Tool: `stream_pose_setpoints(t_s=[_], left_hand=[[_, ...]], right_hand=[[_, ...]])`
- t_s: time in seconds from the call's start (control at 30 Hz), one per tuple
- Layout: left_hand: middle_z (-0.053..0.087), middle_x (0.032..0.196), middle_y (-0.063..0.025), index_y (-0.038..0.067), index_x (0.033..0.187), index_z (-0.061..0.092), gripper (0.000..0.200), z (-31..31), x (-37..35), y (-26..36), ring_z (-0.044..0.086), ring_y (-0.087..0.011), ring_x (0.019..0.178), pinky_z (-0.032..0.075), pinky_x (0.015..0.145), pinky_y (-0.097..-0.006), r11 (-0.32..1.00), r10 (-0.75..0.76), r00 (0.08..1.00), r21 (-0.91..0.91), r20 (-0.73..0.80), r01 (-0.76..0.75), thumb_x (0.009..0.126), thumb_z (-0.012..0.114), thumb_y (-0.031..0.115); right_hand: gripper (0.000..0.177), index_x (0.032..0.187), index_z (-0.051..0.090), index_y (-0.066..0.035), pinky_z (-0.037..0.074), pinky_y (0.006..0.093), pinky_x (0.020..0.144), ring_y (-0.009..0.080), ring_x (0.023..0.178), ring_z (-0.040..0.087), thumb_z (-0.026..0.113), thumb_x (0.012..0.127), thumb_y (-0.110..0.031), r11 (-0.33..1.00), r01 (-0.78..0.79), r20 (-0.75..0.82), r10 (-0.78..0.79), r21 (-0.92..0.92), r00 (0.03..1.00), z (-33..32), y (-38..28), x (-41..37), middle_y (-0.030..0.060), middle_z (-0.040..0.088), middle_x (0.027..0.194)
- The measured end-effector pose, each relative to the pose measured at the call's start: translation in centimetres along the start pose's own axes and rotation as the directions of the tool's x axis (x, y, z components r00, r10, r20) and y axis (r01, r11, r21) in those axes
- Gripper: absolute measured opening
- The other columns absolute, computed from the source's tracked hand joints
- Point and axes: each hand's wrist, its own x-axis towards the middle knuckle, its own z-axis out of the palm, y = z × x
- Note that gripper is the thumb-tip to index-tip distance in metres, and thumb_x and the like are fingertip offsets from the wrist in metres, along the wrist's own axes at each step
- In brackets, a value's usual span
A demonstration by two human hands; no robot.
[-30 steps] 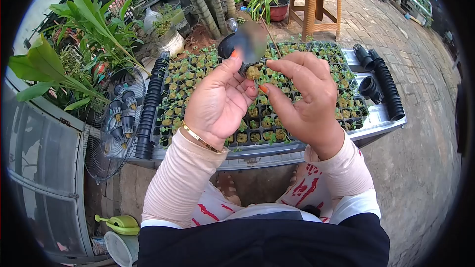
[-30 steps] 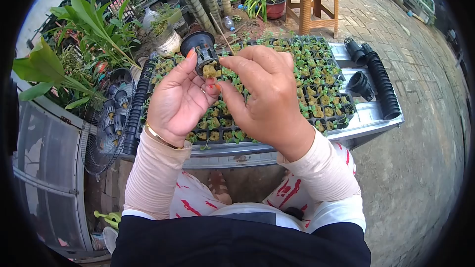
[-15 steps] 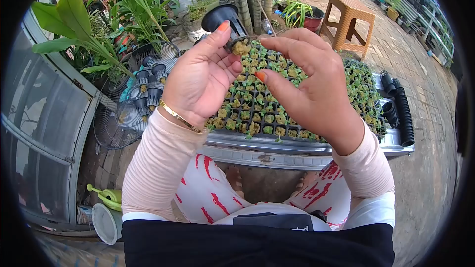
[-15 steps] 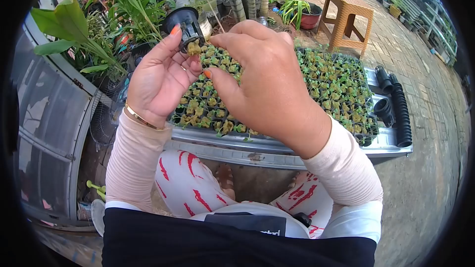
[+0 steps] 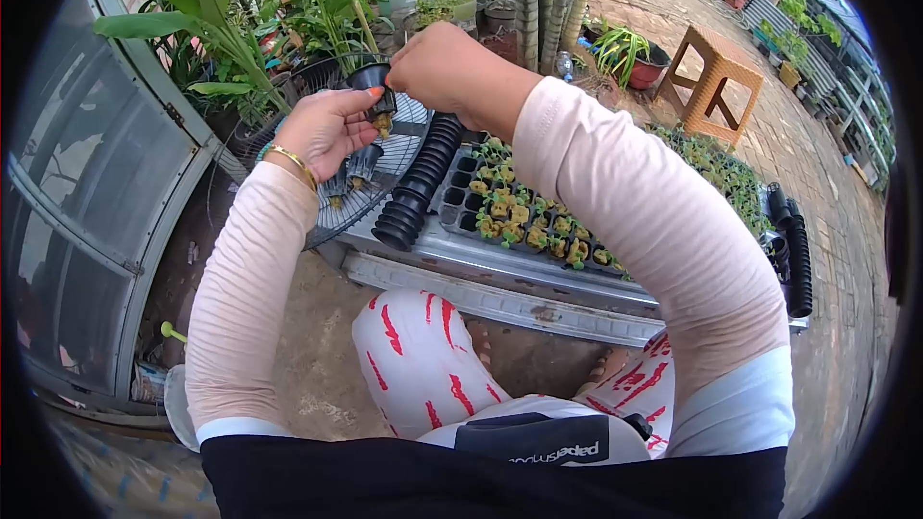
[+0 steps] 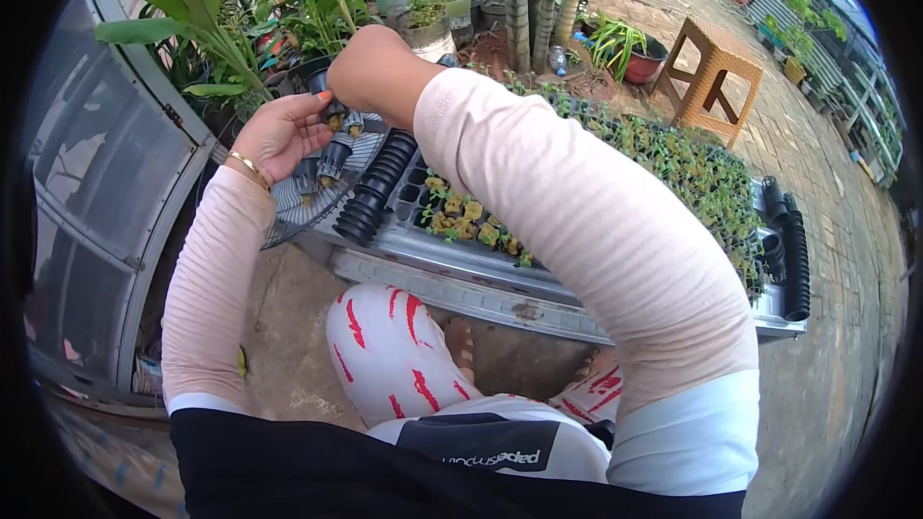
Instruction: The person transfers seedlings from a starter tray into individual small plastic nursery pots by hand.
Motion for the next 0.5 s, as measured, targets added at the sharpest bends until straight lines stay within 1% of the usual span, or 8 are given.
stream_pose_setpoints(t_s=[0.03, 0.07, 0.17, 0.27, 0.33, 0.37, 0.4, 0.5], left_hand=[[0.056, 0.080, -0.0034, 0.003, 0.089, 0.059, 0.012, 0.0, 0.5, -0.4, 0.055, -0.0135, 0.070, 0.049, 0.063, -0.0270, 0.999, -0.031, 0.999, 0.037, -0.041, 0.032, 0.083, 0.062, 0.013], [0.055, 0.079, -0.0031, 0.003, 0.089, 0.059, 0.012, 0.2, 1.0, -0.8, 0.054, -0.0134, 0.070, 0.048, 0.063, -0.0270, 0.995, -0.062, 0.995, 0.074, -0.083, 0.068, 0.082, 0.062, 0.013], [0.055, 0.075, -0.0032, 0.003, 0.087, 0.060, 0.016, 0.3, 2.6, -2.3, 0.053, -0.0127, 0.064, 0.047, 0.061, -0.0254, 0.965, -0.054, 0.976, 0.240, -0.210, 0.106, 0.079, 0.065, 0.015], [0.057, 0.076, -0.0055, -0.001, 0.088, 0.060, 0.024, -0.5, 4.4, -3.5, 0.052, -0.0133, 0.056, 0.045, 0.056, -0.0252, 0.881, -0.067, 0.966, 0.439, -0.251, 0.176, 0.074, 0.070, 0.016], [0.064, 0.087, -0.0146, -0.005, 0.090, 0.062, 0.047, -2.0, 6.8, -5.9, 0.062, -0.0230, 0.080, 0.049, 0.075, -0.0312, 0.704, 0.123, 0.968, 0.707, -0.217, 0.069, 0.060, 0.080, 0.027], [0.062, 0.103, -0.0196, -0.004, 0.102, 0.061, 0.060, -3.2, 8.8, -8.2, 0.060, -0.0285, 0.097, 0.045, 0.086, -0.0331, 0.602, 0.256, 0.938, 0.798, -0.233, 0.034, 0.058, 0.079, 0.033], [0.062, 0.103, -0.0196, -0.004, 0.102, 0.061, 0.060, -2.5, 7.9, -7.5, 0.060, -0.0285, 0.097, 0.045, 0.086, -0.0331, 0.603, 0.255, 0.938, 0.797, -0.235, 0.035, 0.058, 0.079, 0.033], [0.059, 0.108, -0.0206, 0.004, 0.106, 0.062, 0.055, 0.0, 5.0, -5.3, 0.056, -0.0333, 0.102, 0.044, 0.088, -0.0371, 0.262, 0.245, 0.960, 0.962, -0.137, 0.070, 0.064, 0.072, 0.037]], right_hand=[[0.019, 0.086, 0.070, -0.010, 0.051, 0.0349, 0.065, 0.0257, 0.077, 0.065, 0.059, 0.073, -0.018, 0.901, 0.203, 0.139, -0.161, -0.384, 0.977, 0.6, 0.0, 1.1, 0.0089, 0.068, 0.085], [0.019, 0.086, 0.070, -0.010, 0.051, 0.0349, 0.065, 0.0257, 0.077, 0.065, 0.059, 0.073, -0.018, 0.899, 0.213, 0.141, -0.171, -0.383, 0.975, 1.3, -0.1, 1.8, 0.0089, 0.068, 0.085], [0.020, 0.089, 0.070, -0.011, 0.051, 0.0347, 0.069, 0.0256, 0.082, 0.065, 0.060, 0.075, -0.019, 0.984, -0.136, 0.317, 0.165, -0.112, 0.934, 3.0, -0.1, 2.9, 0.0090, 0.068, 0.088], [0.020, 0.089, 0.070, -0.010, 0.050, 0.0357, 0.072, 0.0266, 0.086, 0.064, 0.060, 0.075, -0.019, 0.968, -0.027, 0.336, 0.113, -0.250, 0.935, 5.4, 0.4, 3.3, 0.0107, 0.067, 0.092], [0.020, 0.089, 0.070, -0.009, 0.049, 0.0364, 0.075, 0.0289, 0.089, 0.063, 0.057, 0.077, -0.019, 0.958, 0.022, 0.347, 0.082, -0.285, 0.934, 6.4, 0.4, 3.2, 0.0133, 0.066, 0.094], [0.022, 0.089, 0.070, -0.008, 0.049, 0.0367, 0.076, 0.0301, 0.089, 0.063, 0.056, 0.077, -0.019, 0.964, -0.006, 0.340, 0.099, -0.264, 0.935, 6.9, 0.3, 3.1, 0.0145, 0.065, 0.094], [0.023, 0.089, 0.069, -0.007, 0.049, 0.0369, 0.076, 0.0314, 0.089, 0.062, 0.055, 0.077, -0.020, 0.969, -0.034, 0.334, 0.116, -0.243, 0.935, 7.5, 0.4, 3.1, 0.0156, 0.065, 0.094], [0.025, 0.088, 0.069, -0.004, 0.049, 0.0373, 0.078, 0.0333, 0.089, 0.062, 0.053, 0.077, -0.020, 0.978, -0.127, 0.320, 0.176, -0.168, 0.931, 9.4, 0.8, 3.3, 0.0187, 0.064, 0.092]])
